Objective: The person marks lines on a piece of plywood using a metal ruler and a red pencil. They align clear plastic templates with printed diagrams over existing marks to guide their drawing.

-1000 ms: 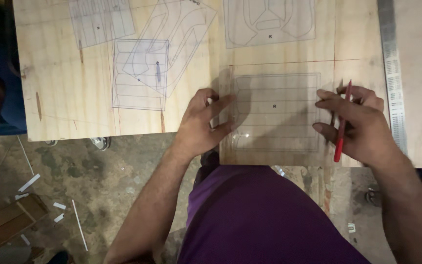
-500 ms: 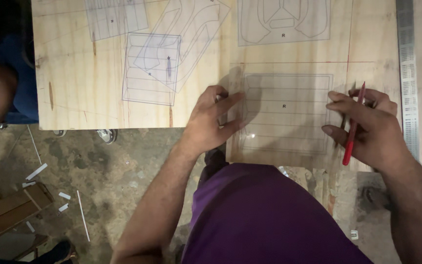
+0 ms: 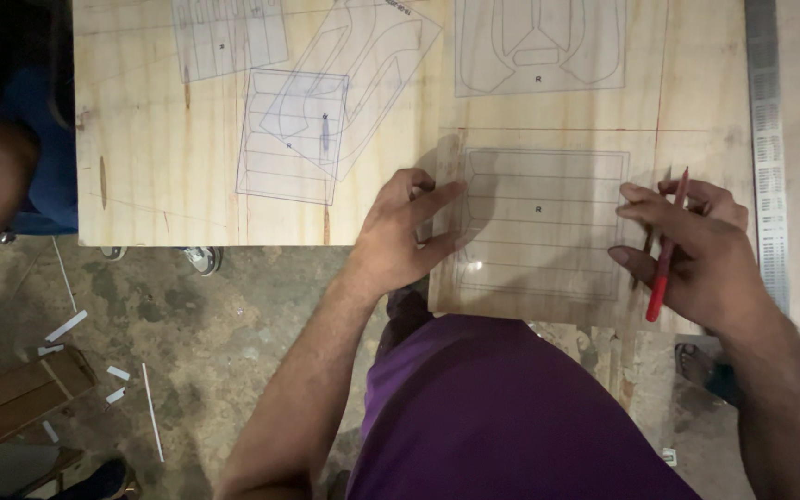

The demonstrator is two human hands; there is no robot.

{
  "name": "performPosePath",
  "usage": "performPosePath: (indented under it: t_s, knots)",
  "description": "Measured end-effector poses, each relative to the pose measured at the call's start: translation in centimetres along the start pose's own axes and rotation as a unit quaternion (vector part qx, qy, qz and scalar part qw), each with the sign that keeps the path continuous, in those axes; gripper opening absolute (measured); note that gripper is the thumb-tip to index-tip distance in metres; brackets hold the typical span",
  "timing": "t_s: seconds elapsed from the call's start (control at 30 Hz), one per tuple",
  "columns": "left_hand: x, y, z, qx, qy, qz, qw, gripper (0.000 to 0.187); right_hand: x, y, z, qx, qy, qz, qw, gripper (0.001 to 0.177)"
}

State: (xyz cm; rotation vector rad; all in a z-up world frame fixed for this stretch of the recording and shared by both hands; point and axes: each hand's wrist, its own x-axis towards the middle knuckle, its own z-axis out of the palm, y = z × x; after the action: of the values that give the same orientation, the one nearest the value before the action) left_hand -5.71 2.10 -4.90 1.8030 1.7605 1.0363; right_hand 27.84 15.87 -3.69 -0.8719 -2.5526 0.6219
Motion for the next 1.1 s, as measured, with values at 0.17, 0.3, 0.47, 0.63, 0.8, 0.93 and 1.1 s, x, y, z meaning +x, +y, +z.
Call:
performPosePath:
  t_s: [0.17,0.3,0.47,0.63,0.8,0.93,1.1]
  knots:
    - [-0.14,0.0,0.03,0.007,0.018,0.018,1.0,0.057,-0.17,-0.2,0.13,0.004,0.003,0.024,1.0,0.052]
    - [-0.06,0.11,0.16,0.013,0.027,0.024,0.999,0.059,-0.25,-0.27,0.07,0.02,0.012,0.025,0.999,0.052]
    - [0.03,0.15,0.15,-0.002,0.022,0.026,0.999,0.06,-0.22,-0.34,0.08,0.038,0.016,0.025,0.999,0.053]
    - [0.07,0.01,0.01,-0.006,0.019,0.026,0.999,0.059,-0.33,-0.32,0.14,-0.009,0.005,0.033,0.999,0.055]
    - [0.03,0.02,-0.1,-0.007,0.013,0.014,1.0,0.058,-0.25,-0.13,0.05,-0.001,0.002,0.022,1.0,0.051]
    - [0.05,0.03,-0.13,-0.01,0.016,0.022,1.0,0.059,-0.13,-0.07,0.0,-0.015,0.002,0.009,1.0,0.051]
    - [0.05,0.08,-0.11,-0.01,0.004,0.002,1.0,0.056,-0.01,0.0,-0.03,-0.005,-0.001,-0.003,1.0,0.052]
